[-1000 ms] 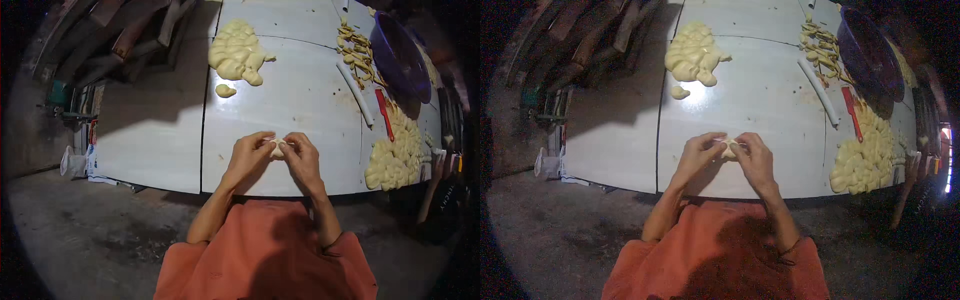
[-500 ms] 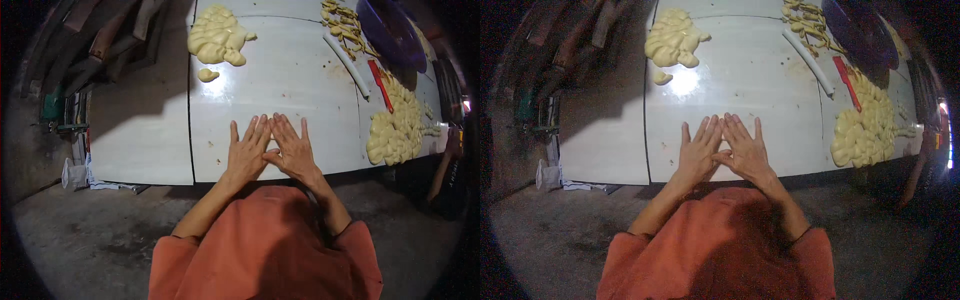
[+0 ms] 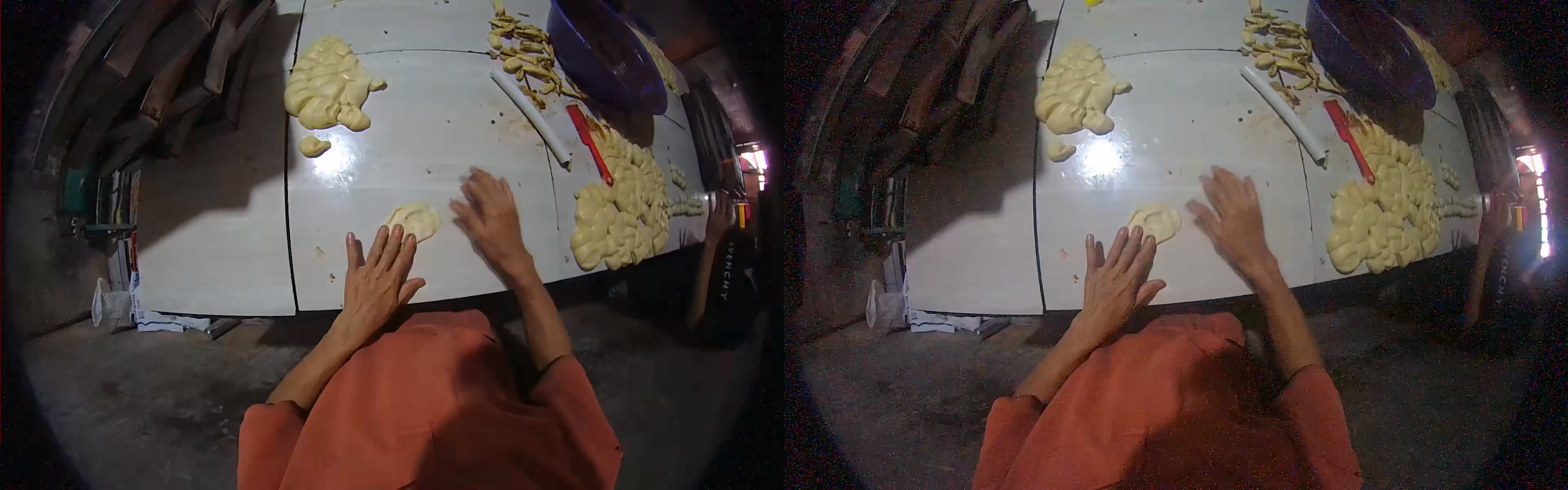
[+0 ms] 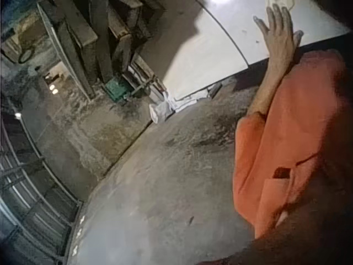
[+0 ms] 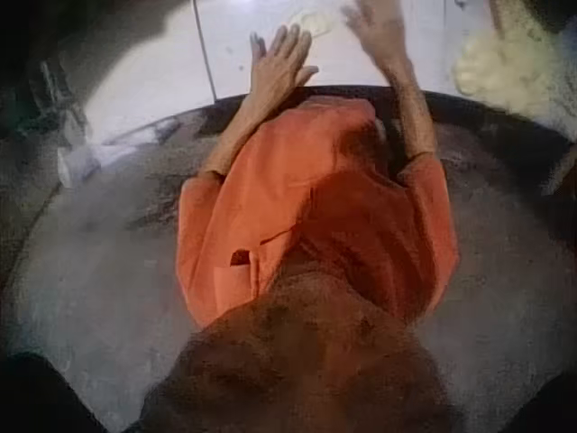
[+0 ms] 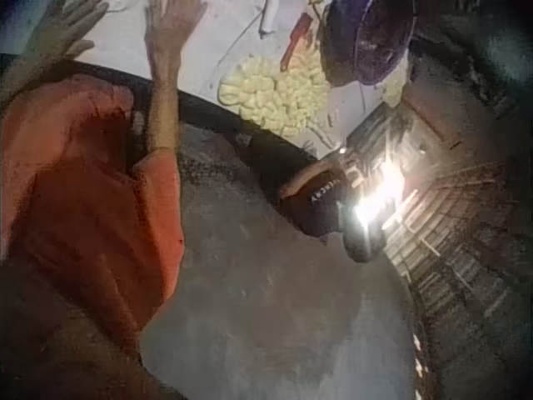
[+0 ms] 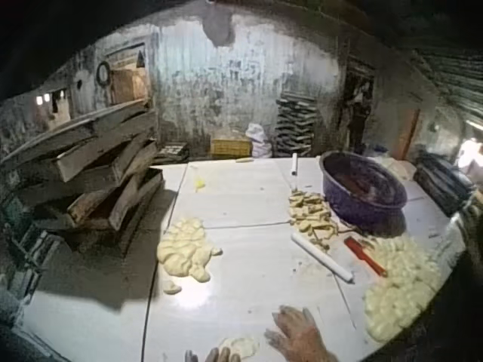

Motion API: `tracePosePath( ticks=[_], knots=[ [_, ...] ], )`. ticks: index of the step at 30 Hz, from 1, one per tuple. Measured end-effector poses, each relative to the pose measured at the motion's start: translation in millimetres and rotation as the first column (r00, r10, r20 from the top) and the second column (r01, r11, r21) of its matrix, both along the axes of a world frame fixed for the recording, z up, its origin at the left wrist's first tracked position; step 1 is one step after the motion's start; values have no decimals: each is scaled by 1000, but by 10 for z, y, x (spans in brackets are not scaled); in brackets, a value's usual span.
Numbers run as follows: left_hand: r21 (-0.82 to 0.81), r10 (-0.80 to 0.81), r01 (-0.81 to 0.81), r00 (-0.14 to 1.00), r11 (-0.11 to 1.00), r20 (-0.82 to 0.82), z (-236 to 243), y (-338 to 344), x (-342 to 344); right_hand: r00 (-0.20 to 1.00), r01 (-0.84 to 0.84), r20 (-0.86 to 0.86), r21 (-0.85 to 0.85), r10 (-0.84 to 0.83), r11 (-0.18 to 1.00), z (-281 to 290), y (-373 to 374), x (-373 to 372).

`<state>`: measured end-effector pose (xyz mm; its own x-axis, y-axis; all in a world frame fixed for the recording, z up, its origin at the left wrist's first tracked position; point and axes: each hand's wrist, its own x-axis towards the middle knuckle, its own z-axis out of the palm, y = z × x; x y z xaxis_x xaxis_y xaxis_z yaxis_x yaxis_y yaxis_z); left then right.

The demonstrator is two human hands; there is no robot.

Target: The person flattens portions of dough with a rolling pin, spreads chocolate filling over them using a spatula, adds banana slices, and rolls the dough around the filling by hand. They also place the shaped dough rolls onto a baking tray.

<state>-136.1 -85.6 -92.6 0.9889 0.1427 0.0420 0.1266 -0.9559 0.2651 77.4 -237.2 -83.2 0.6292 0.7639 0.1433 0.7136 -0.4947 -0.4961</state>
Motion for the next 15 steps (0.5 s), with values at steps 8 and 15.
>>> tracePosePath(
  ticks=[8,15],
  knots=[
    [-129,75,-68,996,989,52,-57,-123,-86,791,515,461,-150,-401,844,-285,-477,1943],
    [-61,248,-241,918,969,311,-28,130,-142,969,27,244,32,-34,999,135,-183,640]
  ],
)
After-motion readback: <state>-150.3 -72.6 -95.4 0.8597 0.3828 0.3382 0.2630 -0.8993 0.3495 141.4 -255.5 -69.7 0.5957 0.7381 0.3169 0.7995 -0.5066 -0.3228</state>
